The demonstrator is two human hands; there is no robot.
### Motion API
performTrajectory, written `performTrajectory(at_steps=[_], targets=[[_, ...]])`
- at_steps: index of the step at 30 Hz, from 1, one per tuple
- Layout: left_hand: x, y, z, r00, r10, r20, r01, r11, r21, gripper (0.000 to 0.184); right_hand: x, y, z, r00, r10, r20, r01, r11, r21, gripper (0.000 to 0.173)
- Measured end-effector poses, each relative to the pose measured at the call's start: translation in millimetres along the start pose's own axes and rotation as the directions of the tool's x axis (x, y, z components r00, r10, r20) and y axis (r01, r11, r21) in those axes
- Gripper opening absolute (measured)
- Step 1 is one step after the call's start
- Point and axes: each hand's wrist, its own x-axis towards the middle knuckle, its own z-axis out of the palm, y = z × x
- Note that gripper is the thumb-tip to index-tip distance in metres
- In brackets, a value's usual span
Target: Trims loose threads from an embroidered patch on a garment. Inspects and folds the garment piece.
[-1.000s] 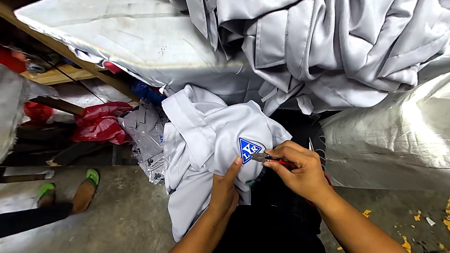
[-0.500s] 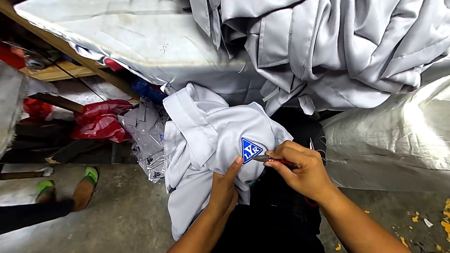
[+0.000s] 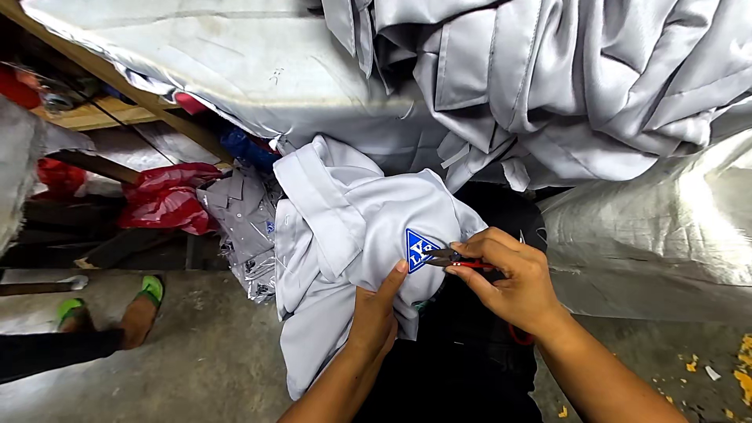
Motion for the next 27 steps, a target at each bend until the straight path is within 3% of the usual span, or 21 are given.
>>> performTrajectory(at_steps=[11,18,24,27], targets=[[0,0,0,1.0,0.004,0.008,-0.004,1.0,-0.01,0.018,-1,-1,1,1.0,-0.008,-0.01,0.008,0.999,-0.031,0.022],[-2,-1,5,0.997,0.017,-0.076,-0.019,0.999,-0.033,0.019,-11,-8,17,0.992,0.107,-0.063,-0.102,0.992,0.073,0.026],[-2,0,9,0.992,-0.001,-0.125,0.001,1.0,0.006,0.019,-11,-7,18,0.994,-0.023,-0.103,0.019,0.999,-0.042,0.021],[-2,1,9,0.991,0.002,-0.136,-0.001,1.0,0.007,0.019,-11,-8,19,0.997,0.02,-0.079,-0.02,1.0,-0.007,0.024]])
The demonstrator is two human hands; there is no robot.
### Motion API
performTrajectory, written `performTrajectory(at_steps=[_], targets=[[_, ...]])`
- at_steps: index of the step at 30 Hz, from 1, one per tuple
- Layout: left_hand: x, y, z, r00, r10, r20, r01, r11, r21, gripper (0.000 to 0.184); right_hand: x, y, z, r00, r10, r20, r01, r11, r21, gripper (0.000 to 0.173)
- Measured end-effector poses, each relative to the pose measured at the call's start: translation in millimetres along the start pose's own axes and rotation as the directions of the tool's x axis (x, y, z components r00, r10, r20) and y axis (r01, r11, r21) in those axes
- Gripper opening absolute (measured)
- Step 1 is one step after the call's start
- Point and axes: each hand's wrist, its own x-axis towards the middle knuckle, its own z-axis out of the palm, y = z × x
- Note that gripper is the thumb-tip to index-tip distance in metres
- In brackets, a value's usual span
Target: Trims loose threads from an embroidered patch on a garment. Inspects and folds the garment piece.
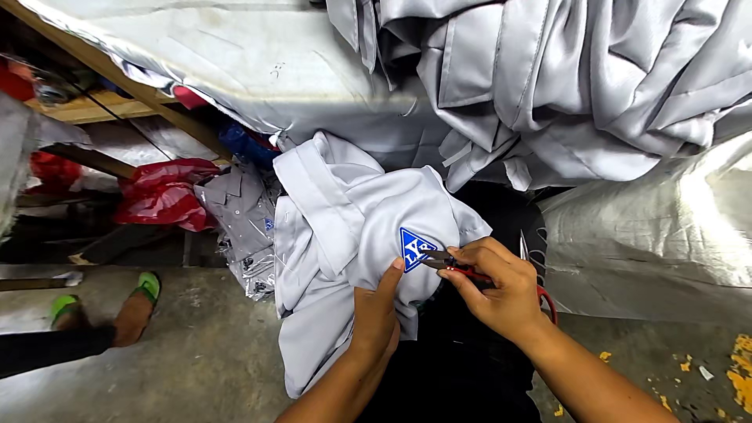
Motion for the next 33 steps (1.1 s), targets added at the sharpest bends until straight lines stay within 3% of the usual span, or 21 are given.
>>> performTrajectory(at_steps=[3,9,20,33], targets=[[0,1,0,1.0,-0.003,-0.001,0.003,1.0,-0.004,0.019,-1,-2,2,0.998,0.059,0.015,-0.06,0.996,0.064,0.024],[3,4,-3,1.0,-0.013,0.018,0.012,0.999,0.039,0.018,1,1,1,0.999,-0.034,0.033,0.036,0.998,-0.049,0.021],[3,3,-2,1.0,-0.023,0.012,0.024,1.0,-0.015,0.016,4,-3,-1,0.996,0.047,0.076,-0.053,0.996,0.077,0.022],[4,2,-4,1.0,0.007,0.025,-0.007,1.0,0.016,0.019,6,-2,-6,0.997,-0.002,0.083,0.006,0.999,-0.048,0.021]])
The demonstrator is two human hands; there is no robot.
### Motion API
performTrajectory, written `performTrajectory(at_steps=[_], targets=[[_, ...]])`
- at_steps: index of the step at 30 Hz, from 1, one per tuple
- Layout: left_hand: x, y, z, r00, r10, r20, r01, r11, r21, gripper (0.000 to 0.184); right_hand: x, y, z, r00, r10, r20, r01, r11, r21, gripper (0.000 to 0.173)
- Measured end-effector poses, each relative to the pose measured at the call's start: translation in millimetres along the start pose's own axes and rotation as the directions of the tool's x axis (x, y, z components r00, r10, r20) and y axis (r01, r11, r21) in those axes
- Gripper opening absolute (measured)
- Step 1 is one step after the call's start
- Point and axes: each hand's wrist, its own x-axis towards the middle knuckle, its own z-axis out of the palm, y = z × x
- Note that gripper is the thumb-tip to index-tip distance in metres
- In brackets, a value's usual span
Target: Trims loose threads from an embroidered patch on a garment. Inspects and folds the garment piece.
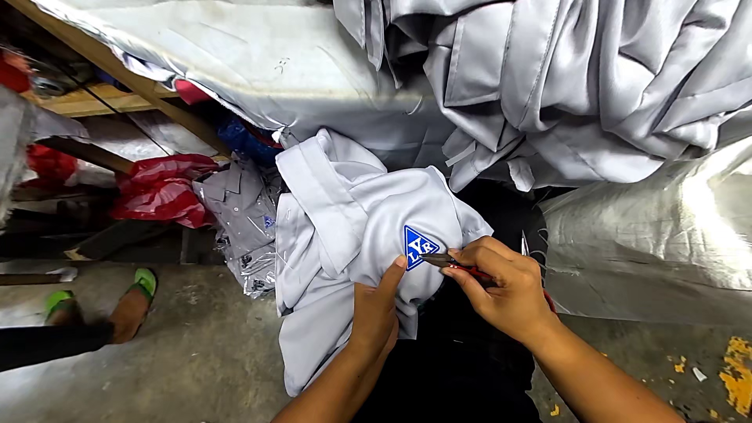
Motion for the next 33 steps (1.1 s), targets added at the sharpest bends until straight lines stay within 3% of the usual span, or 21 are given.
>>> performTrajectory(at_steps=[7,13,27,30,33], targets=[[0,0,0,1.0,-0.028,-0.011,0.027,1.0,-0.014,0.017,0,3,4,0.999,-0.037,-0.012,0.037,0.999,0.004,0.02],[1,1,0,1.0,-0.016,-0.004,0.015,0.999,-0.033,0.016,1,2,-2,0.999,0.035,0.039,-0.039,0.994,0.105,0.023],[1,1,-1,1.0,-0.021,-0.004,0.02,0.999,-0.041,0.016,7,3,-5,0.992,0.07,0.101,-0.084,0.986,0.143,0.023],[2,4,-3,1.0,-0.02,-0.009,0.019,0.997,-0.069,0.018,24,0,-11,0.995,0.092,0.046,-0.101,0.958,0.268,0.025],[5,9,-6,0.999,-0.019,-0.027,0.017,0.997,-0.07,0.023,75,-15,-8,0.998,-0.017,-0.067,0.026,0.991,0.134,0.025]])
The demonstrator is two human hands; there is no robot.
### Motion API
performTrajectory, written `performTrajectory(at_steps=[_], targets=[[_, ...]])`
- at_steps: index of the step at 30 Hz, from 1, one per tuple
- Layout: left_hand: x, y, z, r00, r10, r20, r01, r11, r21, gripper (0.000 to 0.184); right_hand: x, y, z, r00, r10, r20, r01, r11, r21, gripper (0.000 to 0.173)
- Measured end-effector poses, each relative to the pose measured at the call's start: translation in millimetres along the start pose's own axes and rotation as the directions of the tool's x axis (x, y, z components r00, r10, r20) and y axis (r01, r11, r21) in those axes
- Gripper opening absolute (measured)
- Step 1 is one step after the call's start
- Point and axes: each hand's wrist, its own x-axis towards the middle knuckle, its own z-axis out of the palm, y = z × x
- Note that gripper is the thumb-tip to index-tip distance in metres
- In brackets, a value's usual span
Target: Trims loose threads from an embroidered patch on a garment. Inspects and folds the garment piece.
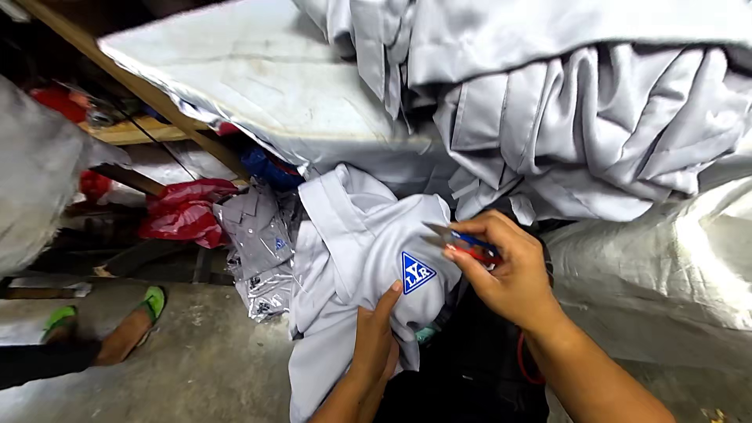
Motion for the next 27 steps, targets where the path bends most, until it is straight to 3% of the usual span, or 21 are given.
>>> performTrajectory(at_steps=[3,6,11,13,15,17,20,23,24,27], targets=[[-2,4,-4,1.0,-0.02,-0.009,0.02,1.0,0.004,0.026,70,-12,34,0.991,-0.134,-0.03,0.128,0.98,-0.154,0.025],[-8,9,-8,0.999,-0.028,-0.04,0.027,1.0,-0.013,0.027,142,-12,84,0.987,-0.161,0.003,0.157,0.96,-0.232,0.022],[-15,20,-19,0.998,0.024,-0.064,-0.027,0.998,-0.057,0.023,223,-5,129,0.961,0.066,0.267,0.056,0.904,-0.424,0.024],[-16,26,-24,0.996,0.06,-0.065,-0.065,0.995,-0.073,0.021,229,-5,127,0.952,0.101,0.287,0.038,0.895,-0.444,0.029],[-15,33,-30,0.988,0.127,-0.091,-0.134,0.988,-0.08,0.021,209,-13,113,0.975,-0.01,0.222,0.094,0.924,-0.37,0.038],[-15,38,-32,0.964,0.247,-0.098,-0.254,0.965,-0.063,0.021,164,-26,90,0.983,-0.123,0.134,0.155,0.952,-0.264,0.036],[-16,46,-29,0.889,0.448,0.088,-0.448,0.894,-0.02,0.026,76,-42,52,0.98,-0.127,0.151,0.129,0.992,-0.004,0.05],[-5,47,-26,0.733,0.47,0.493,-0.592,0.797,0.12,0.094,19,-43,32,0.941,-0.094,0.325,0.038,0.984,0.175,0.098],[1,46,-20,0.656,0.455,0.601,-0.682,0.699,0.216,0.103,8,-39,33,0.948,-0.089,0.304,0.03,0.981,0.193,0.101],[22,55,-4,0.491,0.4,0.774,-0.845,0.434,0.311,0.104,-5,-25,34,0.991,-0.026,0.13,-0.011,0.96,0.28,0.059]])
